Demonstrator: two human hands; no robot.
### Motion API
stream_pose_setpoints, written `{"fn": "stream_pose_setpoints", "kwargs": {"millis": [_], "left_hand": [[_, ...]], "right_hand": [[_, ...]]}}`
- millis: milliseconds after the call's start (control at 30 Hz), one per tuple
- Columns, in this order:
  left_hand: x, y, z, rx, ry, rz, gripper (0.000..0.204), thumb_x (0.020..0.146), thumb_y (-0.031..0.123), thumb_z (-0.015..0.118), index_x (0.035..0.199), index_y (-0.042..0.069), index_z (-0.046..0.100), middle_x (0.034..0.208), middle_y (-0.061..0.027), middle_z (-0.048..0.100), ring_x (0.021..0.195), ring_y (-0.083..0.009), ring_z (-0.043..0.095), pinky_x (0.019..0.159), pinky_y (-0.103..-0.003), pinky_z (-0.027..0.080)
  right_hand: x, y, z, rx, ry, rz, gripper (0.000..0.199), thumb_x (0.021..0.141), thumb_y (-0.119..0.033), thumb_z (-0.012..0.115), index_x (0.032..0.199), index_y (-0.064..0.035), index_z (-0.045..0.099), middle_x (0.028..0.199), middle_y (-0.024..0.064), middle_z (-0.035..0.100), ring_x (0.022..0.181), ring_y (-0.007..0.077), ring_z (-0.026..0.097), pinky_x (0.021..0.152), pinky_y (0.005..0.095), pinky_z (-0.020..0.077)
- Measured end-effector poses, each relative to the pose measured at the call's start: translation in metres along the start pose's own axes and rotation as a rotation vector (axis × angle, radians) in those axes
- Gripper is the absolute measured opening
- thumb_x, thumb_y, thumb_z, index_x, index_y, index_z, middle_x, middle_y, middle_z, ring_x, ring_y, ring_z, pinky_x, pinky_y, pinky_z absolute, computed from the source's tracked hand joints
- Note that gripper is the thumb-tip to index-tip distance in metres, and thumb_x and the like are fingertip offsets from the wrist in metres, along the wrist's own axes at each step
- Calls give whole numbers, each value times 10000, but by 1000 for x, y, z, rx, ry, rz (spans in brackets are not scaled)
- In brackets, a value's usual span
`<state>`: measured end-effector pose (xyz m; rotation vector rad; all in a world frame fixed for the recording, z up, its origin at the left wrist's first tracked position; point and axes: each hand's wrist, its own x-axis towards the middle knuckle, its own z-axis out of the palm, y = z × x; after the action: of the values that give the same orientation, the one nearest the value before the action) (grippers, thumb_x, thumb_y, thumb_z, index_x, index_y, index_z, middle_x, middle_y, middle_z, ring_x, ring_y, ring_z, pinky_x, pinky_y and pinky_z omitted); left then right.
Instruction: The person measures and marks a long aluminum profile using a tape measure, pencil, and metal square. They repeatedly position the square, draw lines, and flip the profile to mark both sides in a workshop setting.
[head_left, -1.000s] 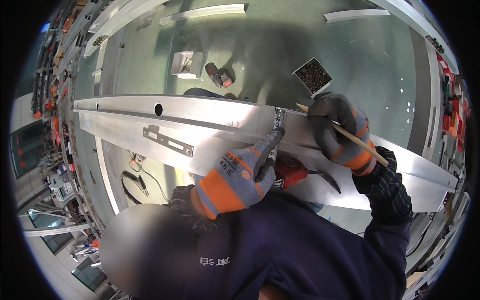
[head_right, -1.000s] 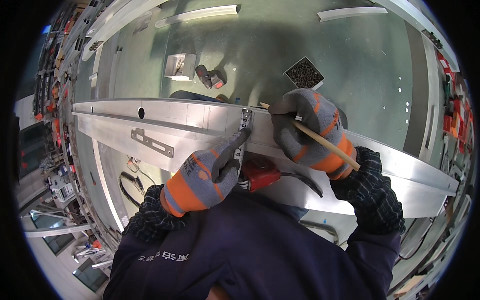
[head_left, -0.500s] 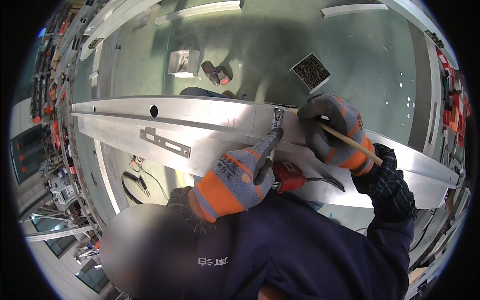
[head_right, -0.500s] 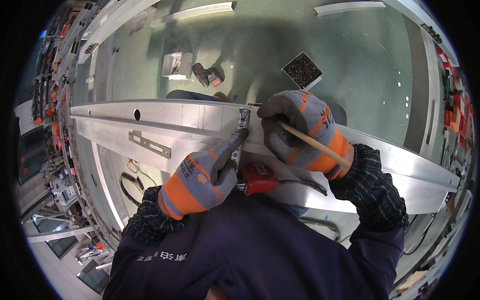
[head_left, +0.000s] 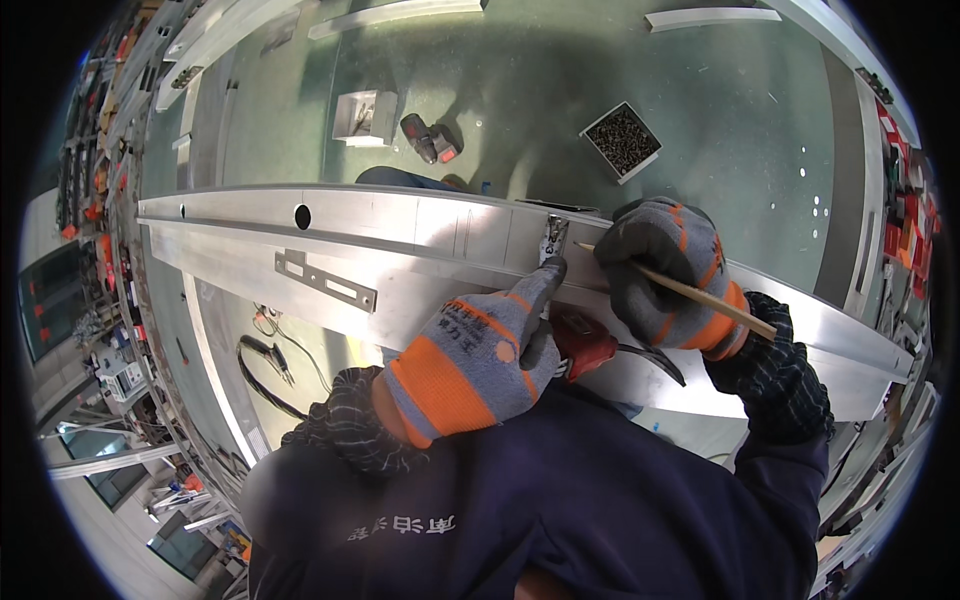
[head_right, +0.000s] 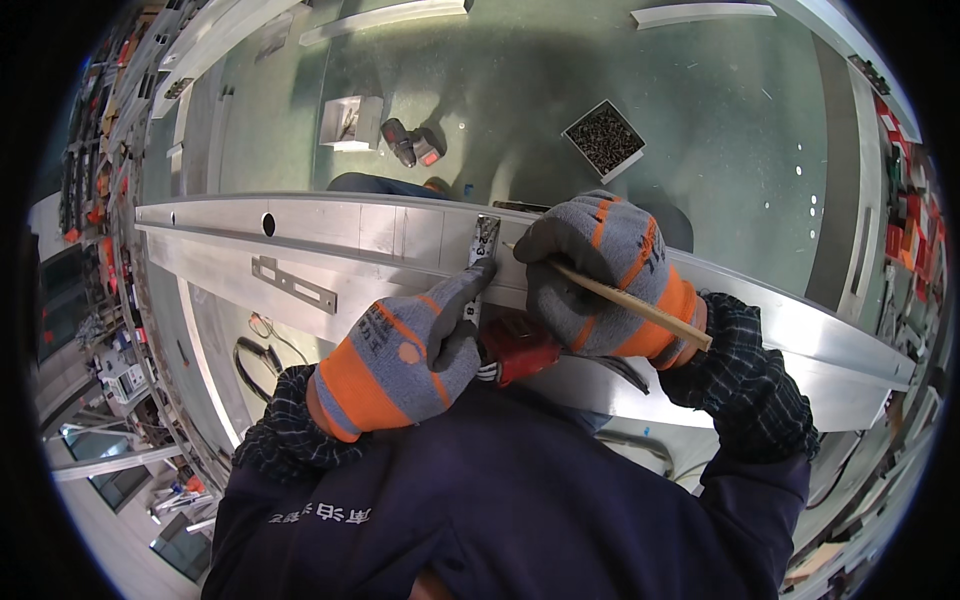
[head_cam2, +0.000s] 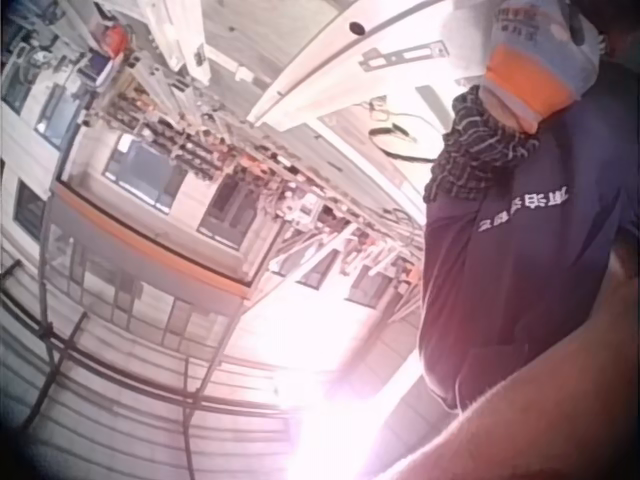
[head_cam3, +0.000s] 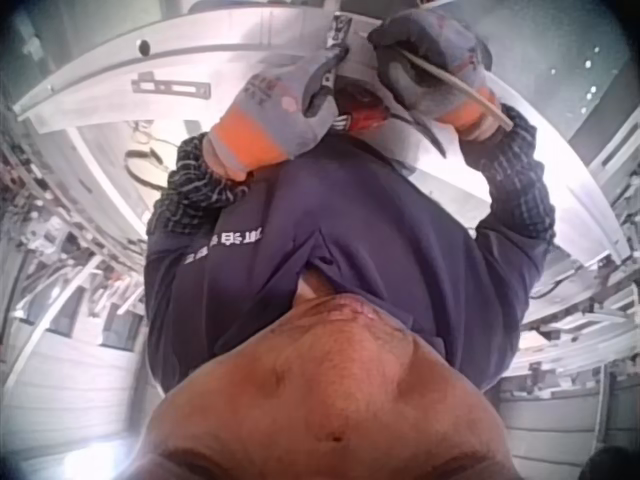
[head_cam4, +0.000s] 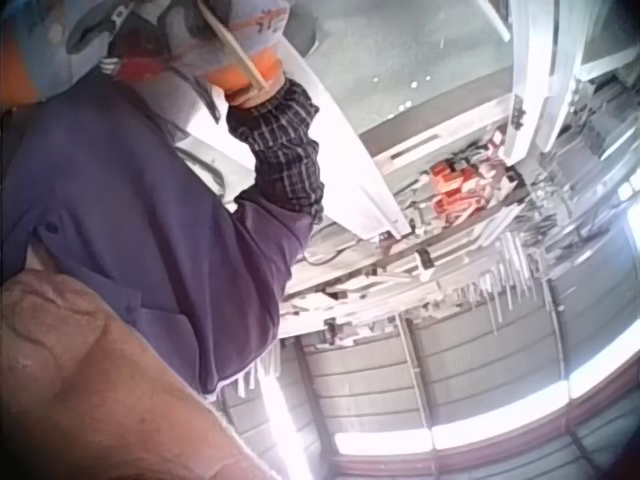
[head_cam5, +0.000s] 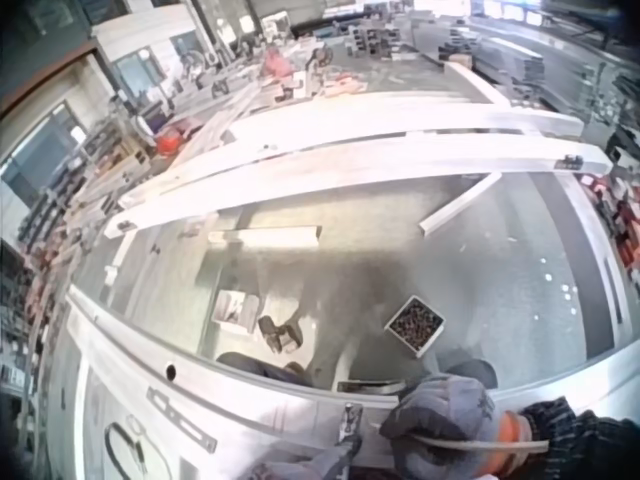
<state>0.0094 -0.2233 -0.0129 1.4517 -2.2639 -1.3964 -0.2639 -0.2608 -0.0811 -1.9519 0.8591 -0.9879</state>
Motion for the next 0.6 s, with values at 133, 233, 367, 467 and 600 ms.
{"fn": "stream_pose_setpoints", "kwargs": {"millis": [133, 233, 367, 467, 600], "left_hand": [[0, -1, 2, 22, -2, -20, 724, 964, 119, 699, 1655, 30, 504, 957, -244, 750, 829, -405, 754, 790, -468, 610], [3, 9, -6, 25, -97, -103, 744, 969, 281, 753, 1598, -32, 507, 1068, -277, 753, 959, -452, 747, 882, -496, 606], [0, 5, 1, 27, -15, -47, 762, 943, 169, 731, 1655, 26, 500, 986, -246, 759, 854, -418, 757, 832, -479, 620], [3, 11, 0, 29, -32, -50, 769, 942, 172, 734, 1653, 9, 492, 992, -248, 759, 862, -417, 759, 842, -477, 622], [4, 12, 0, 24, -34, -45, 769, 941, 179, 740, 1641, -17, 490, 989, -247, 764, 871, -418, 763, 843, -480, 625]], "right_hand": [[1, 4, 3, 2, 6, -18, 245, 833, -129, 764, 1070, -81, 725, 959, 108, 762, 821, 325, 736, 775, 428, 617], [-1, 5, 4, 13, 4, 4, 243, 821, -136, 761, 1055, -83, 723, 951, 109, 762, 806, 332, 731, 775, 433, 615], [2, 1, 2, -4, -21, 12, 246, 819, -130, 771, 1054, -76, 723, 930, 109, 754, 783, 332, 722, 757, 436, 607], [2, 2, 3, -7, -18, -1, 248, 820, -130, 783, 1053, -72, 724, 910, 108, 747, 773, 331, 717, 734, 437, 600], [2, 3, 3, 26, -40, 1, 239, 819, -130, 793, 1043, -78, 728, 888, 107, 742, 768, 327, 715, 715, 432, 598]]}}
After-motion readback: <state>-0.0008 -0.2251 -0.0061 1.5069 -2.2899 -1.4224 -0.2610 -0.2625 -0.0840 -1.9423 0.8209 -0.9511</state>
